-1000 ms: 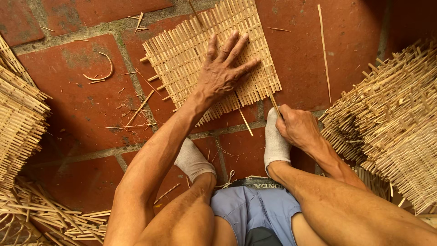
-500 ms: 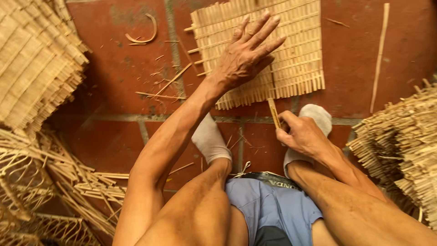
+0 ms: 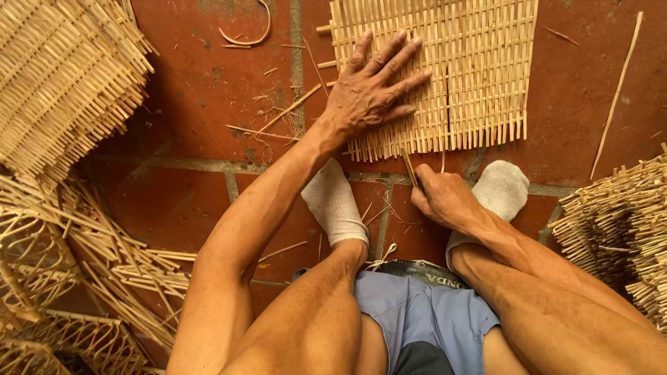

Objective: The person sits on a tiled floor and weaves thin bamboo strips into small square mats. They use a wooden tool to press the strips tightly together, then stack the finished mats to the side.

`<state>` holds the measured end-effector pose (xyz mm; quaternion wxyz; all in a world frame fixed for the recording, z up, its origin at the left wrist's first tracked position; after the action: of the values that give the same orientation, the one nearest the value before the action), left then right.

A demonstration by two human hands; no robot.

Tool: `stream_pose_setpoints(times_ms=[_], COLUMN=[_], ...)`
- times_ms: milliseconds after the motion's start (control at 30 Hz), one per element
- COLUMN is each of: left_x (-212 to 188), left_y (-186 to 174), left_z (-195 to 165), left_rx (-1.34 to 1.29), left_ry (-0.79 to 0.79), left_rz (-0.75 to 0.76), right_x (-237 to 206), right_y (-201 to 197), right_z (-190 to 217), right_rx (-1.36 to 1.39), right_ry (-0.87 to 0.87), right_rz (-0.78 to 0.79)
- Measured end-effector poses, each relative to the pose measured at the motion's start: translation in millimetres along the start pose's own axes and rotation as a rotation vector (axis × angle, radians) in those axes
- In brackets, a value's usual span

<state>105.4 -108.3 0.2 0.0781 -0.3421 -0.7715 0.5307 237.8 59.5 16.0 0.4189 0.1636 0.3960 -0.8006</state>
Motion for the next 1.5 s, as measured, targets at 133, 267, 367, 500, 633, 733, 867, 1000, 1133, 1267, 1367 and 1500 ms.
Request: stream_pose_setpoints(times_ms=[133, 267, 367, 500, 633, 733, 867, 1000, 1133, 1267, 1367, 1500], left_x=[-2.9, -6.1, -6.4, -11.5, -14.4, -14.2, -13.6, -13.8, -14.2, -13.0, -11.4, -5.9], left_y=[3.5, 4.7, 9.8, 14.7, 10.8, 7.5, 8.4, 11.3, 7.7, 7.3, 15.7, 23.4], left_z=[5.1, 6.8, 10.5, 12.0, 10.1, 7.9, 9.5, 8.9, 4.9, 2.8, -0.1, -19.9], left_rx=[0.004, -0.011, 0.017, -0.015, 0.004, 0.003, -0.005, -0.008, 0.016, 0.0, 0.093, 0.327], left_ry=[0.0, 0.022, 0.015, 0.015, 0.003, 0.008, 0.006, 0.023, 0.037, 0.051, -0.001, 0.01], left_rz=[0.018, -0.058, -0.057, -0.051, -0.062, -0.06, -0.069, -0.107, -0.154, -0.147, -0.17, -0.377], right_x=[8.0, 5.7, -0.2, 6.1, 26.9, 34.0, 34.2, 32.4, 17.3, -17.0, -30.4, -27.5], right_y=[-5.0, -14.6, -22.2, -9.7, 8.8, 13.0, 17.0, 15.6, -1.6, -20.0, -25.8, -25.1], right_z=[7.2, 22.5, 32.9, 44.0, 49.9, 47.8, 45.3, 50.0, 47.4, 29.0, 13.8, 1.3], right_rx=[0.042, 0.037, -0.019, 0.039, 0.088, 0.1, 0.158, 0.058, 0.303, 0.255, 0.243, 0.236], right_ry=[0.006, -0.015, 0.005, 0.054, 0.028, 0.01, 0.032, 0.028, 0.045, 0.149, 0.21, 0.22], right_rz=[-0.047, -0.023, 0.011, 0.113, 0.148, 0.117, 0.134, 0.155, 0.11, -0.009, -0.079, -0.09])
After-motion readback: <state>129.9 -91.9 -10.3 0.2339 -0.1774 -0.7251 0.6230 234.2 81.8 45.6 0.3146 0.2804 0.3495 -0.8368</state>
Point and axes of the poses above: each hand's wrist, its own x-axis towards the middle knuckle, its own y-axis out of the palm, z = x × y, the point moved 7 cm from there along x, towards the middle knuckle, and after that the axes turned 2 degrees about x, right-handed, at the moved point
